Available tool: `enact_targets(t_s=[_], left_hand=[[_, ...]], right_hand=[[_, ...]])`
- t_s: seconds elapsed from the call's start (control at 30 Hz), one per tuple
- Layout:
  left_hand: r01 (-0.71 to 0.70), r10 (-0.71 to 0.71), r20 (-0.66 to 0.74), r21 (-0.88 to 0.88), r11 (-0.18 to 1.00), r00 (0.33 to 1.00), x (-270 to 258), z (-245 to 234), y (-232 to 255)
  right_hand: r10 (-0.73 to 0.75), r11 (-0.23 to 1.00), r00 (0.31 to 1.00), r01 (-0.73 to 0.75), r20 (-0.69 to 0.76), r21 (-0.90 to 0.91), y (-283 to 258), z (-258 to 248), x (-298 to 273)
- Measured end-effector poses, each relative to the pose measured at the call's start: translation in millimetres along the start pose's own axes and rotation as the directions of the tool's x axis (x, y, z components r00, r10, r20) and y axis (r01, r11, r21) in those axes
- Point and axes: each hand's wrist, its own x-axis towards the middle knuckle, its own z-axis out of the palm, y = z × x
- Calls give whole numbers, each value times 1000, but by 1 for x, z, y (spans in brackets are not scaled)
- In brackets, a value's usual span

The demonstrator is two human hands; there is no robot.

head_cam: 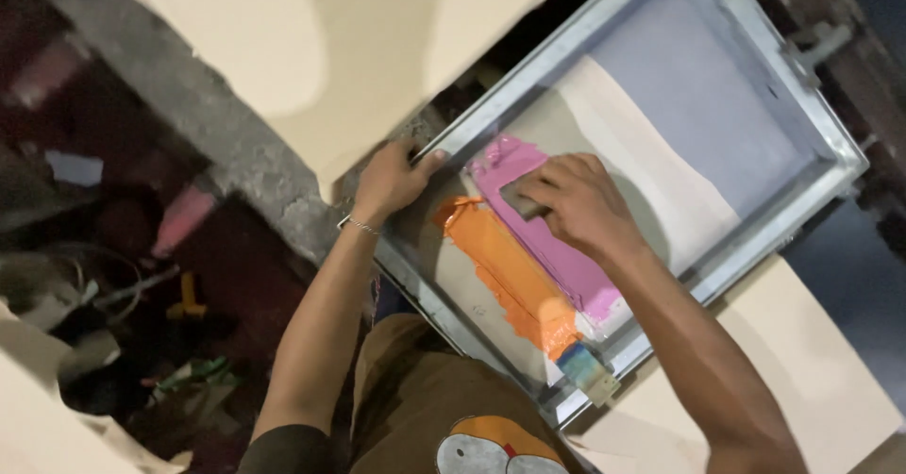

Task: Screen printing designs onto pink fabric using a manual screen and squeegee with two colors of ink.

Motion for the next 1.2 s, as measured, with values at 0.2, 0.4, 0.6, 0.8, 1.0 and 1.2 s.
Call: enact_targets(t_s=[0.2,0.4,0.6,0.8,1.0,1.2], left_hand=[[-15,14,21,32,999,1000,7,2,-10],[10,-11,51,15,1000,999,1,-7,-1],[18,-19,34,31,999,999,4,-4,-3],[-1,0,26,20,1000,1000,7,0,-6],[-38,38,-6,4,999,999,7,4,-8],[-83,80,-50,-61,995,996,4,8,-11]], right_hand=[[-36,999,999,36,12,5,-6,-17,16],[-85,994,989,92,123,-54,-10,-30,65],[-146,987,981,153,126,-50,-8,-22,71],[-158,987,983,160,90,-16,-11,-22,36],[-92,996,981,92,170,4,-20,-35,0],[-71,997,966,74,249,-1,-13,-30,-52]])
